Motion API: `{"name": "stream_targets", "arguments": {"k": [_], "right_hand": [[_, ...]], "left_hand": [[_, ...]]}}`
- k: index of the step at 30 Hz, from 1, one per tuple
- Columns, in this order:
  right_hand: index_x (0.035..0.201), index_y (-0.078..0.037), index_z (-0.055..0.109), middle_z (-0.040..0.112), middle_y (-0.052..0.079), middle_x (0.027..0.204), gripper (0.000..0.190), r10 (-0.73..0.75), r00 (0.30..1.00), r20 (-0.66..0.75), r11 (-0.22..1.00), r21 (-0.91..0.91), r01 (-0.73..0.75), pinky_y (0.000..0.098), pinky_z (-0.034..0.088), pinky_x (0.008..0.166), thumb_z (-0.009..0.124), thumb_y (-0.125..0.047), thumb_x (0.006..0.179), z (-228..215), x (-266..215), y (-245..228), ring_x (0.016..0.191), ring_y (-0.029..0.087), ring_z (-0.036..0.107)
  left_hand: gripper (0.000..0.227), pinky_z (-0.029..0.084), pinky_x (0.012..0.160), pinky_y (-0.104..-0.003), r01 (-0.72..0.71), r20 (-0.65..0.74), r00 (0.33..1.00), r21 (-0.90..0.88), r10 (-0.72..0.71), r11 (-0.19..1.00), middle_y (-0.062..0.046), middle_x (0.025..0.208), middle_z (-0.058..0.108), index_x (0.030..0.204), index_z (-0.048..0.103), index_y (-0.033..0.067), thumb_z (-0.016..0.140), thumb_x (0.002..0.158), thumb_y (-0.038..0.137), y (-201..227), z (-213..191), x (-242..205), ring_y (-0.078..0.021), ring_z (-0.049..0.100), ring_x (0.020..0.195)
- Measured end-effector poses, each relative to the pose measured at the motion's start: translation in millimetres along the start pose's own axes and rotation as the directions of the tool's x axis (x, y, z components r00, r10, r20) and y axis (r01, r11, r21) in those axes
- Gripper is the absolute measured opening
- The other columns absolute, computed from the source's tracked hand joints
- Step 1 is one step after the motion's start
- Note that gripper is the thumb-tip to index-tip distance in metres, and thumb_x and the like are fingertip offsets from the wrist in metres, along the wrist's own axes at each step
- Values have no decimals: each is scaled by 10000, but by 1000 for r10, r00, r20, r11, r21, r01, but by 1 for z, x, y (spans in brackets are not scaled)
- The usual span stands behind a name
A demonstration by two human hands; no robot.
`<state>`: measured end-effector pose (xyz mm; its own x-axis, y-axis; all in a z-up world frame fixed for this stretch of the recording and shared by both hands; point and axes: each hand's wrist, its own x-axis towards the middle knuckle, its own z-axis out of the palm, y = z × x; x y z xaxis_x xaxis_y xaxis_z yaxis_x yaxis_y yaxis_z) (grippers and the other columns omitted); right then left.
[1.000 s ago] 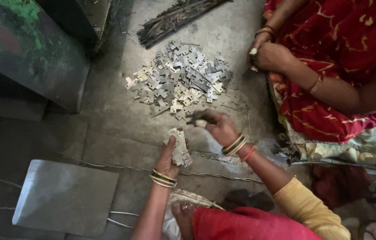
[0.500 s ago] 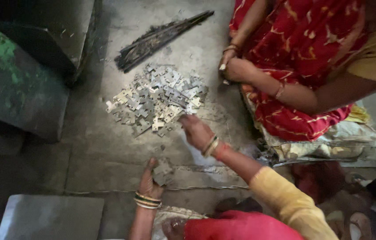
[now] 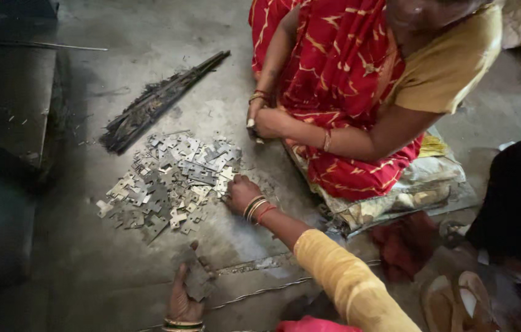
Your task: The person sits on the floor and sorts small metal pieces from a pile, picking them up and stacking them into neat bundles. The person handles the parts by hand, organizing them into groups while another person works nearby.
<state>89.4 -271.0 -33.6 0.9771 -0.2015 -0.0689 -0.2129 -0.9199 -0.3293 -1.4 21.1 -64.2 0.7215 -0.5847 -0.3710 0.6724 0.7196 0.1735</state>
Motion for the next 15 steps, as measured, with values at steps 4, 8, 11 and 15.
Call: {"name": "stream_targets", "arguments": {"k": [4, 8, 11, 15], "right_hand": [[1007, -27, 715, 631, 237, 1151, 534, 22, 1000, -9, 999, 28, -22, 523, 525, 913, 764, -506, 775, -17, 0, -13, 1083, 413, 606], [922, -50, 742, 653, 219, 1124, 478, -41, 995, -94, 999, -4, 41, 523, 518, 907, 765, -503, 773, -28, -1, -22, 1077, 405, 612], [931, -79, 745, 672, 184, 1049, 456, -21, 999, -37, 1000, 6, 22, 509, 519, 939, 761, -512, 786, -32, -10, -16, 1071, 388, 623], [943, -118, 748, 666, 169, 1045, 407, -97, 995, -21, 995, 3, 97, 515, 520, 871, 793, -458, 724, -26, -39, 9, 1048, 388, 622]], "left_hand": [[579, 572, 784, -446, -11, -234, 972, 63, 26, 998, -141, 1066, 705, 1452, 520, 32, 662, 949, 282, -5, -1, 3, -280, 665, 907], [546, 578, 788, -449, -4, -169, 985, 43, 11, 999, -148, 1037, 706, 1378, 591, 37, 727, 909, 280, -5, 9, 5, -278, 679, 904], [512, 591, 779, -423, -4, -17, 1000, 0, 4, 1000, -142, 978, 724, 1347, 667, 56, 762, 876, 233, -2, 21, 6, -251, 699, 865], [305, 598, 765, -425, -2, -269, 962, 151, 43, 989, -99, 960, 757, 1129, 694, 42, 732, 853, 164, 2, 27, 5, -256, 731, 856]]}}
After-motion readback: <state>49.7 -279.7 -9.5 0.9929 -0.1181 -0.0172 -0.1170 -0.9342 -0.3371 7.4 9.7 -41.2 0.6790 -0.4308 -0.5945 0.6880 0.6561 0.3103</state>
